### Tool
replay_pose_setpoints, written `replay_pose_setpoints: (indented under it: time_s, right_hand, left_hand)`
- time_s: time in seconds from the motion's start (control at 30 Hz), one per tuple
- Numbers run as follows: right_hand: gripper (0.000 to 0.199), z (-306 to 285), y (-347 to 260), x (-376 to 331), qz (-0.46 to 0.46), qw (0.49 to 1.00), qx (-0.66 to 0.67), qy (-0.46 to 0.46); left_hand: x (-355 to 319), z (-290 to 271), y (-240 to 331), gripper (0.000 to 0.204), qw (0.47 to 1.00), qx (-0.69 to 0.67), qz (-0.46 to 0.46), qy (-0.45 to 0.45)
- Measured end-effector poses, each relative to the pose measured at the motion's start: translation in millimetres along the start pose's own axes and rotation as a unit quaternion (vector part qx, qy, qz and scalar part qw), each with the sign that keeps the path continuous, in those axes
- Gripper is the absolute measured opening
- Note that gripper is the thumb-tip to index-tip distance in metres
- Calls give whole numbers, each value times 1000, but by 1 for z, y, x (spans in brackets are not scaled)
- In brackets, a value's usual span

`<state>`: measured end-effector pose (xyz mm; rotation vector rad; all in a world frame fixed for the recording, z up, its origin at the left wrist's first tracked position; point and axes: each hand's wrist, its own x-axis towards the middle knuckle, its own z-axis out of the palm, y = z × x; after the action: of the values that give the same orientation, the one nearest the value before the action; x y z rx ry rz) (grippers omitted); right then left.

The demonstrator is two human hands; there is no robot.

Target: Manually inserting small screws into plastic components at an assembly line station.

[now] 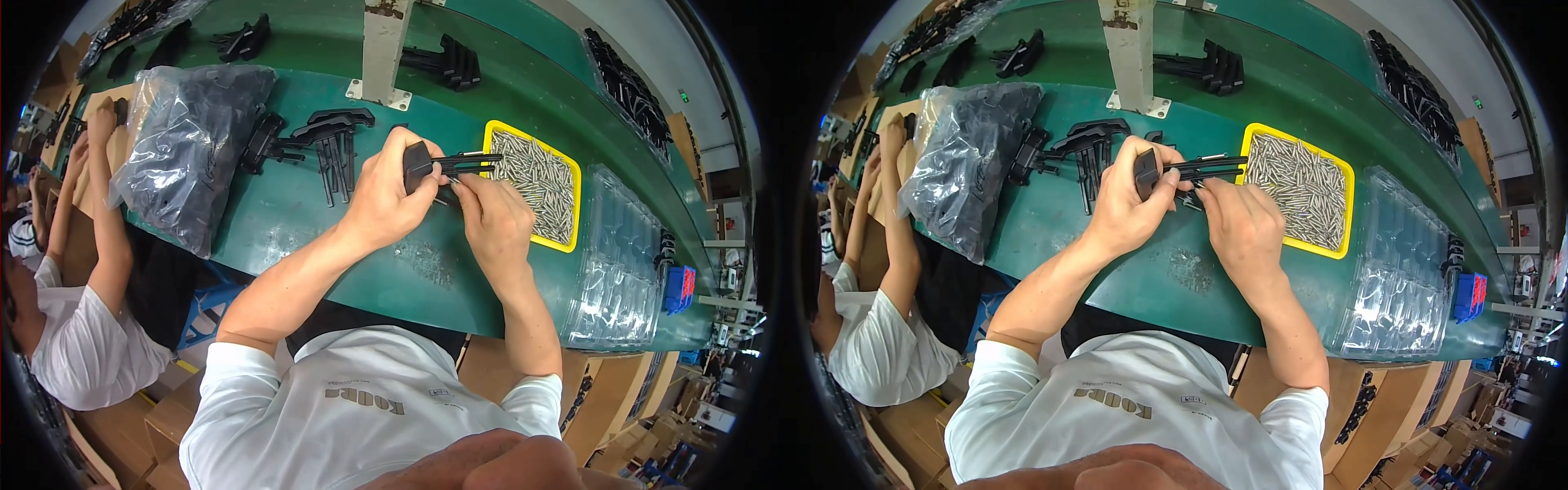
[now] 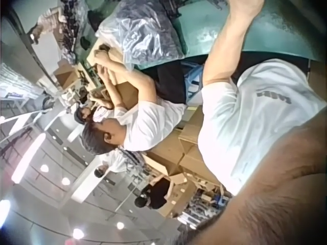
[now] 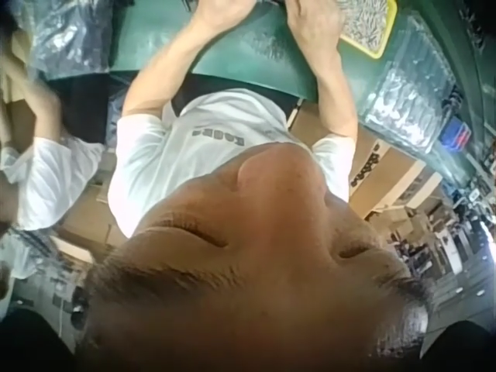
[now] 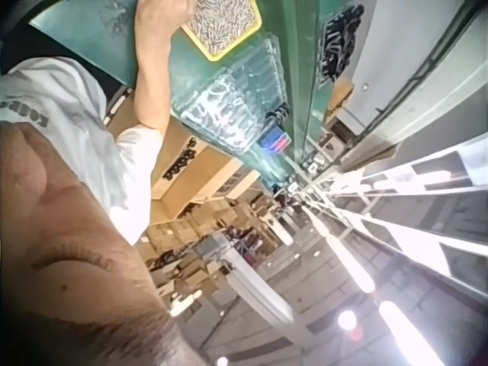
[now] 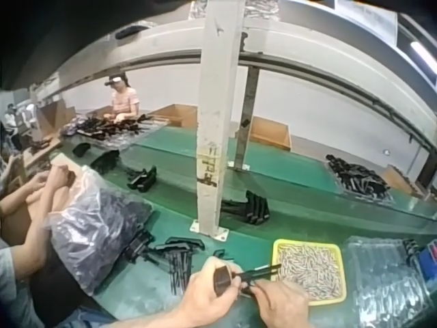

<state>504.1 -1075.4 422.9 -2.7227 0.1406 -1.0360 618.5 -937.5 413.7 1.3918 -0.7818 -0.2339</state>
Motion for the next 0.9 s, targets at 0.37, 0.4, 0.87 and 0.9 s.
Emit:
replay_pose_setpoints:
  time_s: [0.37,0.4,0.87,0.9]
  right_hand:
    - [11,0,-4,-2,48,999,-9,7]
    - [11,0,-4,-2,48,999,-10,7]
    - [21,-7,13,12,111,989,79,64]
    - [21,-7,12,13,108,988,88,65]
  left_hand:
    - [-2,5,-6,19,997,38,62,-1]
    - [-2,4,-5,19,997,37,62,-2]
    - [8,-11,-5,20,957,-223,-183,-15]
    - [7,-13,-2,20,959,-217,-182,-9]
